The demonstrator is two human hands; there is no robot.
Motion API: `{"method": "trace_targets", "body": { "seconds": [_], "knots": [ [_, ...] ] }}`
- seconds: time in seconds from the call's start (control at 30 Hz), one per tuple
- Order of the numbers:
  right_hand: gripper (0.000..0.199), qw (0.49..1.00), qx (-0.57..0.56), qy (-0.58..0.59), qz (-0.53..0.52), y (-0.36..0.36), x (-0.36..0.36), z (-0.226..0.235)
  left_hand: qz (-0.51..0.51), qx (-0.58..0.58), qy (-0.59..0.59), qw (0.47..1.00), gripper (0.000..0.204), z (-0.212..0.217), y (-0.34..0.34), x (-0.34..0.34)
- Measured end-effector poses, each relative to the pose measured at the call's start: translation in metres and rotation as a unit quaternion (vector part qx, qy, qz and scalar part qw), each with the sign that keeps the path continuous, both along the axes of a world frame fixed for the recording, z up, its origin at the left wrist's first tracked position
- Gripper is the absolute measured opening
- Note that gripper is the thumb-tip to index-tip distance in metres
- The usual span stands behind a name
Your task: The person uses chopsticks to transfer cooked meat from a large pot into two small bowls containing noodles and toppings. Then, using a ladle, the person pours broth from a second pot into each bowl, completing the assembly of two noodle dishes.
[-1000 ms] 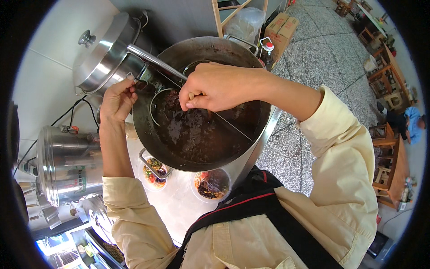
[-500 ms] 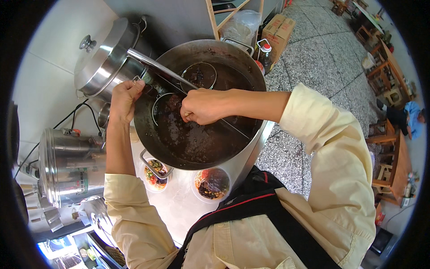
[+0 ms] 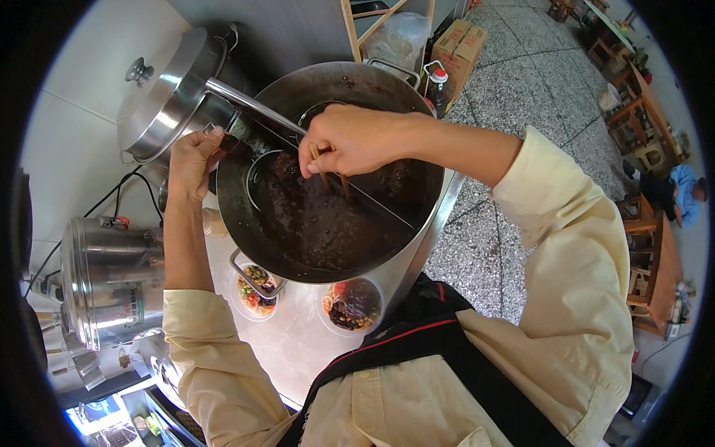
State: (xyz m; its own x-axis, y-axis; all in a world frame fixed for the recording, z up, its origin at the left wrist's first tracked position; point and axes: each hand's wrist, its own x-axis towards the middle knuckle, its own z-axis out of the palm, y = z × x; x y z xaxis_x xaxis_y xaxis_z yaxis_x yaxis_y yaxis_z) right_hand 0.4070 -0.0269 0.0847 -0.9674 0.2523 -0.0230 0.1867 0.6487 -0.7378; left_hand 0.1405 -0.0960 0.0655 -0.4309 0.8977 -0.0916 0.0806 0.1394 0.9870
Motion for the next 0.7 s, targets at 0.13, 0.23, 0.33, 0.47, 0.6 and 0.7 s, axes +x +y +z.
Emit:
{"method": "trace_targets", "body": {
  "seconds": [0.13,0.23,0.33,0.47,0.6,0.7],
  "knots": [
    [0.014,0.998,0.055,-0.002,0.028,-0.002,0.004,0.014,-0.027,-0.030,0.035,0.999,0.019,0.005,0.005,-0.009],
    [0.014,0.995,0.073,0.013,0.074,-0.008,-0.008,0.000,-0.024,-0.024,0.033,0.999,0.019,0.006,0.006,-0.013],
    [0.014,0.993,0.075,-0.055,0.076,-0.010,-0.022,-0.022,-0.019,-0.032,0.038,0.999,0.019,0.010,0.006,-0.016],
    [0.014,0.996,0.033,-0.063,0.060,-0.012,-0.029,-0.041,-0.013,-0.028,0.020,0.999,0.019,0.014,0.007,-0.018],
    [0.013,0.994,-0.002,-0.055,0.091,-0.006,-0.027,-0.041,-0.007,-0.029,0.005,1.000,0.019,0.013,0.007,-0.019],
    [0.013,0.987,-0.119,-0.072,0.079,0.002,-0.027,-0.041,-0.003,-0.027,0.009,1.000,0.018,0.009,0.006,-0.018]
  ]
}}
